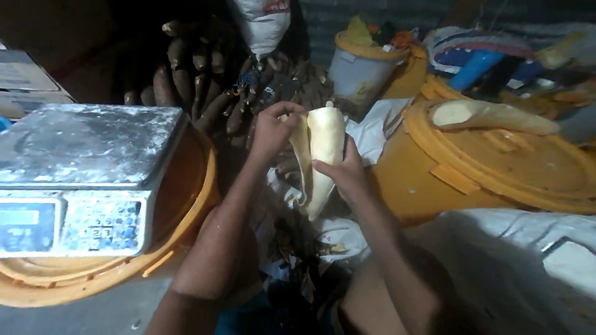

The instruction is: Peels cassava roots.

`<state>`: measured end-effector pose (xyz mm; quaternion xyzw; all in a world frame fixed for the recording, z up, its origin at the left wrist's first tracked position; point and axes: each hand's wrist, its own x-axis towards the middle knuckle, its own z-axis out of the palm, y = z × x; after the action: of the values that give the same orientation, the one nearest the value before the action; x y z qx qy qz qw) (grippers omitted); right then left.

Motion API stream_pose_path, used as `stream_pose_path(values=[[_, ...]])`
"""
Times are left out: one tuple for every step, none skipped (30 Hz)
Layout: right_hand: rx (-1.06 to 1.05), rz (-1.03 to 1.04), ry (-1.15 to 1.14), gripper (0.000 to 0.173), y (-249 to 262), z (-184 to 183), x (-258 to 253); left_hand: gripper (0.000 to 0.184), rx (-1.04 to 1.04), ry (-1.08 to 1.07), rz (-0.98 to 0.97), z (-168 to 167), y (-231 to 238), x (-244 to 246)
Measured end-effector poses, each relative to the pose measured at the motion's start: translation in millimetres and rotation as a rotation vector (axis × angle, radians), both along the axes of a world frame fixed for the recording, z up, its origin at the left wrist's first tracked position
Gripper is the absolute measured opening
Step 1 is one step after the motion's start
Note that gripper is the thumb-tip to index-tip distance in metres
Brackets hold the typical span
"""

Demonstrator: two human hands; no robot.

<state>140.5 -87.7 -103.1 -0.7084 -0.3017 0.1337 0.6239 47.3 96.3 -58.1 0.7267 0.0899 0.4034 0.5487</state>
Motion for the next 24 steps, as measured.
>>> stream_pose_path(values=[[-0.012,-0.011,-0.005,0.101,1,-1,0,0.009,0.030,0.026,-0.003,1,-2,-1],[-0.031,-0.024,-0.017,0.102,1,-1,0,0.011,0.068,0.061,0.004,2,-3,-1],[-0.059,-0.038,-0.044,0.102,1,-2,0,0.018,0.114,0.107,0.031,3,-3,-2],[-0.095,-0.055,-0.092,0.102,1,-3,1,0.027,0.160,0.175,0.074,3,-4,-3],[-0.135,-0.073,-0.156,0.102,0,-3,2,0.035,0.196,0.267,0.120,6,-5,-4],[-0.174,-0.091,-0.238,0.103,-1,-3,3,0.040,0.231,0.368,0.158,9,-8,-7],[-0.207,-0.107,-0.326,0.104,-1,-4,4,0.042,0.275,0.459,0.186,13,-11,-9],[-0.228,-0.120,-0.406,0.104,-1,-5,6,0.038,0.320,0.520,0.202,15,-14,-10],[-0.242,-0.131,-0.468,0.105,-2,-5,8,0.035,0.351,0.537,0.196,17,-15,-11],[-0.257,-0.139,-0.504,0.105,-4,-4,10,0.034,0.363,0.520,0.173,16,-15,-12],[-0.273,-0.147,-0.524,0.105,-7,-2,10,0.035,0.346,0.489,0.132,14,-13,-12],[-0.288,-0.153,-0.533,0.105,-9,1,10,0.036,0.305,0.456,0.081,12,-11,-12],[-0.292,-0.155,-0.551,0.104,-11,3,11,0.036,0.254,0.423,0.039,12,-10,-12],[-0.288,-0.157,-0.573,0.102,-13,4,13,0.034,0.213,0.391,0.017,11,-10,-11],[-0.283,-0.156,-0.591,0.102,-14,5,14,0.031,0.188,0.361,0.009,10,-11,-10],[-0.278,-0.155,-0.603,0.101,-16,6,14,0.029,0.174,0.343,0.010,9,-12,-9],[-0.273,-0.150,-0.616,0.101,-17,7,14,0.026,0.165,0.325,0.016,8,-14,-8],[-0.272,-0.145,-0.633,0.100,-19,7,14,0.023,0.153,0.311,0.020,6,-14,-7],[-0.278,-0.139,-0.648,0.100,-20,7,15,0.020,0.136,0.303,0.012,5,-14,-6],[-0.279,-0.131,-0.658,0.100,-22,7,16,0.019,0.115,0.297,-0.010,4,-14,-5],[-0.278,-0.120,-0.652,0.101,-24,7,17,0.018,0.097,0.289,-0.035,3,-13,-5],[-0.273,-0.106,-0.628,0.102,-26,8,18,0.017,0.078,0.281,-0.058,3,-13,-5],[-0.259,-0.084,-0.581,0.103,-29,9,19,0.015,0.057,0.276,-0.083,3,-14,-5],[-0.231,-0.057,-0.514,0.105,-33,10,19,0.014,0.031,0.275,-0.110,5,-15,-5]])
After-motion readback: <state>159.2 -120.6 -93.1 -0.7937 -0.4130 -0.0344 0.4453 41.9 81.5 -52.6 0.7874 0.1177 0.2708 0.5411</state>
